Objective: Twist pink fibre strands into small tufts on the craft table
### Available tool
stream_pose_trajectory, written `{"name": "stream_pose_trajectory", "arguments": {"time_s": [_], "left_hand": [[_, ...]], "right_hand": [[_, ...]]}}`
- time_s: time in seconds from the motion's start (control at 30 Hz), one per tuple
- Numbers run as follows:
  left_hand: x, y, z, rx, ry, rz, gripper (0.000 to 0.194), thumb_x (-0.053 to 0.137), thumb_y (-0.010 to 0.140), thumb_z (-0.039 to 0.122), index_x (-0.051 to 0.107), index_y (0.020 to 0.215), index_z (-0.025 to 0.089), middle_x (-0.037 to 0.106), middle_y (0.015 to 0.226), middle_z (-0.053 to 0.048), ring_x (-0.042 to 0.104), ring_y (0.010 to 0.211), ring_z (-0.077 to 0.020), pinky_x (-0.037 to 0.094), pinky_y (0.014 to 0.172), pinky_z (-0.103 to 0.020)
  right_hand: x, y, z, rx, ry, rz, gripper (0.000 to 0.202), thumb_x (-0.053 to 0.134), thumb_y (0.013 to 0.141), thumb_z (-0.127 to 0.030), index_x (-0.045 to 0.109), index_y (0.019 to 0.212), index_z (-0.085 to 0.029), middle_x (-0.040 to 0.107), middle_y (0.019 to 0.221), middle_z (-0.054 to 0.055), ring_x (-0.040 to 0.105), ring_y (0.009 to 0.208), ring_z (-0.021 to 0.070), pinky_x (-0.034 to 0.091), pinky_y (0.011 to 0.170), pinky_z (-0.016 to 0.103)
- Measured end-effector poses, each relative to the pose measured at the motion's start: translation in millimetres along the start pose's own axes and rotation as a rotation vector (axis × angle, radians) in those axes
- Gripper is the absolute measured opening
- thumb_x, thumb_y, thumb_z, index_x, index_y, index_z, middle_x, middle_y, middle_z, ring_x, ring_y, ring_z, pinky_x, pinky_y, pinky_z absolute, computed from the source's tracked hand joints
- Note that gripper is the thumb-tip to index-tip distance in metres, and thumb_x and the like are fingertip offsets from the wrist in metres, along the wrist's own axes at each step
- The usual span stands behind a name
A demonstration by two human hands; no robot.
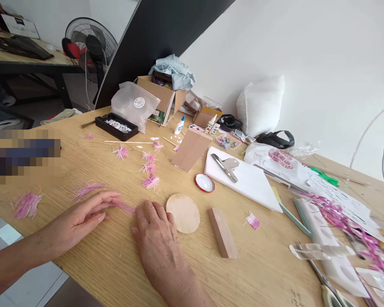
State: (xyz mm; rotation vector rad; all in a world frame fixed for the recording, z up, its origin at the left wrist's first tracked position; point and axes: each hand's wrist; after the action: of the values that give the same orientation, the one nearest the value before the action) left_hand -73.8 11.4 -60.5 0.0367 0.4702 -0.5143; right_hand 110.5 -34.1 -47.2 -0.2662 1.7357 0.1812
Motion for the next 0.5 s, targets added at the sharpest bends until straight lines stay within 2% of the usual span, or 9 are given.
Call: {"name": "stream_pose_trajectory", "arguments": {"time_s": [0.23, 0.5], "left_hand": [[-4.6, 1.3, 1.3, 0.010, 0.008, 0.049, 0.038, 0.039, 0.081, 0.018, 0.047, 0.116, 0.028, 0.057, 0.119, -0.005, 0.049, 0.116, -0.0216, 0.043, 0.094, -0.038], [0.1, 0.1, 0.9, -0.017, 0.022, -0.013, 0.041, 0.038, 0.080, 0.018, 0.043, 0.120, 0.027, 0.055, 0.121, -0.005, 0.047, 0.117, -0.0210, 0.039, 0.098, -0.038]], "right_hand": [[0.1, -6.5, 4.3, 0.037, 0.025, 0.014, 0.022, 0.048, 0.080, -0.010, 0.054, 0.100, -0.018, 0.055, 0.110, 0.008, 0.048, 0.102, 0.0256, 0.044, 0.080, 0.042], [6.1, -10.9, -1.4, -0.004, -0.005, 0.025, 0.030, 0.050, 0.081, -0.014, 0.051, 0.111, -0.016, 0.053, 0.117, 0.010, 0.046, 0.108, 0.0272, 0.043, 0.084, 0.044]]}}
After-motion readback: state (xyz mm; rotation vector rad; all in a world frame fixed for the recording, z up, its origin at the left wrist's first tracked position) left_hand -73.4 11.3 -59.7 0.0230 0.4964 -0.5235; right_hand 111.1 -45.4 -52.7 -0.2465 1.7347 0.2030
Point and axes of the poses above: each hand's wrist, its own y-axis towards the middle knuckle, its own x-axis out of the palm, z = x × y
